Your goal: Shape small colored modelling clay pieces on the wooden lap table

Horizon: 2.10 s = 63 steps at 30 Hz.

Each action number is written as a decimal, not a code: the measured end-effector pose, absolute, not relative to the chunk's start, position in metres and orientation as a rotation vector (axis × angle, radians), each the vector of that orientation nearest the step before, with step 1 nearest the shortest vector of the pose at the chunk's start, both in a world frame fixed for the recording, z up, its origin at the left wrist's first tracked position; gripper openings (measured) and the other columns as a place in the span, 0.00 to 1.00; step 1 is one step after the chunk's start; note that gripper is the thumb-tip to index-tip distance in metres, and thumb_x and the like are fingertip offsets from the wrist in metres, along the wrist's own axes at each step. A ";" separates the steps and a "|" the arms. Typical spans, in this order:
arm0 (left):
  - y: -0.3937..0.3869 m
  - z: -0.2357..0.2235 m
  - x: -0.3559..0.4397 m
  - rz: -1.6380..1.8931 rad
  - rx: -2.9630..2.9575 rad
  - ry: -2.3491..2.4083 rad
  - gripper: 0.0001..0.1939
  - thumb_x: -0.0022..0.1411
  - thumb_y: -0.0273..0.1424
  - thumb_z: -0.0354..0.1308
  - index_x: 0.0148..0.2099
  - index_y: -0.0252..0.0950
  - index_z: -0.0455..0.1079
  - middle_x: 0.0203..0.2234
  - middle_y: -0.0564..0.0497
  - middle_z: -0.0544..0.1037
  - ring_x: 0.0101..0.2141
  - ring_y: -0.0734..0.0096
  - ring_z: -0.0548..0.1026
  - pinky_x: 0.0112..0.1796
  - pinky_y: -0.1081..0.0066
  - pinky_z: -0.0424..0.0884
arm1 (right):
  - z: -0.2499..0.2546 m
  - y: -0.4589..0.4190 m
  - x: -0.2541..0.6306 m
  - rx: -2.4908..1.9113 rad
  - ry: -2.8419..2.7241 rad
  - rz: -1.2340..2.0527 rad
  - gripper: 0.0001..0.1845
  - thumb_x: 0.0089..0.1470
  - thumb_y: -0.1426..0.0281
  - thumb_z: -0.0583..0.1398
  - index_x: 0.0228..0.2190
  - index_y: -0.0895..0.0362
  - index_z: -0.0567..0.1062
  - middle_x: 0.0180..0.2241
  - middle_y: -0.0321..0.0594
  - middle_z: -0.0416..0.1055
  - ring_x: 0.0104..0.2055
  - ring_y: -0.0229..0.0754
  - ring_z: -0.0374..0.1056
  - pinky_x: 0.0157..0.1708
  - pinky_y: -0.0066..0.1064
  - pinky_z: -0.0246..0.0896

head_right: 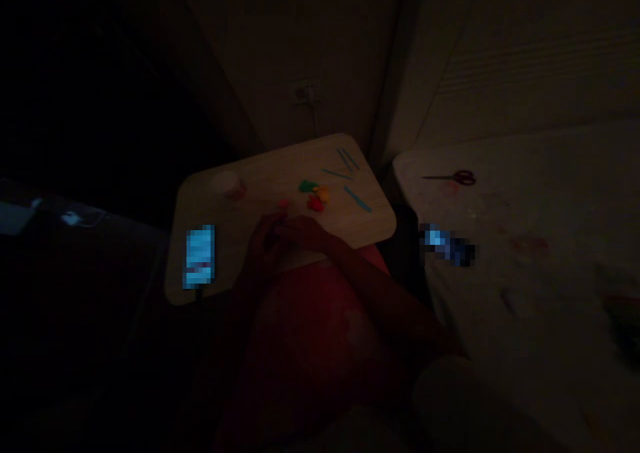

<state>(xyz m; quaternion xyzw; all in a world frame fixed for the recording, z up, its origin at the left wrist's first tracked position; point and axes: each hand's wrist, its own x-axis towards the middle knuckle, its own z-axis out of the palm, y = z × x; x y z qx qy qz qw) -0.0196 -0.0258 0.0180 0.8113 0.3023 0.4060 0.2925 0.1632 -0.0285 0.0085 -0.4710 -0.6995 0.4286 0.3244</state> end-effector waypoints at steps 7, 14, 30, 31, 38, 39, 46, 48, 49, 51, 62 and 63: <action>-0.025 0.023 -0.021 1.066 2.141 0.815 0.23 0.68 0.45 0.64 0.59 0.39 0.74 0.53 0.42 0.79 0.54 0.54 0.77 0.56 0.51 0.74 | 0.003 -0.030 0.166 -1.194 -1.755 1.221 0.27 0.68 0.50 0.56 0.33 0.59 0.81 0.33 0.41 0.78 0.37 0.41 0.71 0.41 0.32 0.63; -0.030 0.027 -0.021 1.170 2.070 0.912 0.19 0.66 0.43 0.66 0.54 0.40 0.76 0.49 0.45 0.80 0.50 0.57 0.78 0.53 0.56 0.76 | 0.001 -0.027 0.166 -0.940 -1.650 1.276 0.32 0.63 0.43 0.58 0.40 0.60 0.80 0.37 0.43 0.77 0.41 0.43 0.71 0.44 0.34 0.65; -0.024 0.016 -0.022 1.034 2.167 0.797 0.31 0.68 0.45 0.64 0.69 0.43 0.67 0.61 0.40 0.75 0.61 0.51 0.74 0.61 0.48 0.71 | 0.005 -0.023 0.173 -0.926 -1.507 1.380 0.30 0.53 0.44 0.65 0.27 0.60 0.79 0.27 0.39 0.73 0.32 0.38 0.67 0.34 0.29 0.62; -0.024 0.015 -0.023 1.036 2.189 0.813 0.30 0.67 0.46 0.64 0.67 0.43 0.68 0.61 0.40 0.76 0.60 0.51 0.75 0.61 0.47 0.71 | 0.005 -0.023 0.174 -0.931 -1.510 1.376 0.30 0.52 0.43 0.65 0.27 0.60 0.78 0.26 0.38 0.73 0.31 0.37 0.66 0.33 0.29 0.61; -0.027 0.016 -0.025 1.071 2.202 0.915 0.25 0.67 0.45 0.65 0.62 0.42 0.75 0.57 0.43 0.80 0.56 0.53 0.77 0.59 0.49 0.73 | 0.007 -0.024 0.172 -0.975 -1.608 1.279 0.31 0.55 0.43 0.64 0.28 0.61 0.80 0.25 0.37 0.74 0.29 0.35 0.65 0.32 0.27 0.60; -0.028 0.018 -0.025 1.074 2.187 0.928 0.24 0.67 0.44 0.65 0.61 0.42 0.75 0.56 0.43 0.80 0.56 0.53 0.78 0.59 0.49 0.74 | 0.007 -0.024 0.172 -0.981 -1.631 1.264 0.31 0.57 0.44 0.63 0.28 0.61 0.80 0.26 0.38 0.75 0.28 0.36 0.65 0.32 0.27 0.60; -0.030 0.022 -0.026 1.122 2.121 1.008 0.16 0.68 0.42 0.64 0.53 0.41 0.80 0.49 0.45 0.84 0.50 0.56 0.80 0.54 0.53 0.77 | 0.004 -0.025 0.166 -1.059 -1.720 1.197 0.29 0.65 0.49 0.56 0.29 0.60 0.80 0.27 0.39 0.75 0.30 0.37 0.66 0.34 0.28 0.61; -0.030 0.022 -0.026 1.137 2.102 1.036 0.14 0.68 0.40 0.63 0.51 0.40 0.81 0.48 0.45 0.84 0.49 0.56 0.81 0.54 0.53 0.77 | 0.002 -0.027 0.164 -1.108 -1.693 1.218 0.30 0.68 0.49 0.54 0.30 0.60 0.80 0.28 0.40 0.76 0.31 0.38 0.67 0.36 0.29 0.61; -0.030 0.022 -0.026 1.144 2.094 1.044 0.13 0.68 0.40 0.63 0.50 0.40 0.81 0.47 0.45 0.84 0.48 0.57 0.81 0.53 0.54 0.77 | 0.002 -0.027 0.163 -1.135 -1.675 1.224 0.31 0.68 0.48 0.53 0.31 0.60 0.80 0.28 0.40 0.76 0.31 0.38 0.67 0.36 0.29 0.61; -0.032 0.022 -0.026 1.148 2.088 1.056 0.13 0.68 0.39 0.62 0.49 0.40 0.81 0.46 0.46 0.84 0.47 0.57 0.81 0.53 0.54 0.77 | 0.003 -0.029 0.163 -1.184 -1.658 1.226 0.34 0.69 0.46 0.51 0.30 0.60 0.80 0.28 0.40 0.76 0.32 0.38 0.68 0.36 0.29 0.60; -0.030 0.019 -0.024 1.160 2.240 1.007 0.19 0.75 0.43 0.52 0.56 0.40 0.79 0.55 0.44 0.81 0.55 0.58 0.78 0.58 0.53 0.73 | 0.015 -0.029 0.159 -1.303 -1.839 1.047 0.29 0.64 0.46 0.59 0.39 0.58 0.84 0.33 0.41 0.79 0.35 0.41 0.71 0.36 0.30 0.56; -0.030 0.019 -0.023 1.156 2.241 0.992 0.20 0.75 0.44 0.52 0.57 0.41 0.78 0.58 0.44 0.79 0.57 0.57 0.77 0.60 0.52 0.72 | 0.015 -0.028 0.159 -1.301 -1.852 1.026 0.29 0.64 0.46 0.59 0.40 0.58 0.84 0.33 0.41 0.80 0.36 0.41 0.71 0.36 0.30 0.56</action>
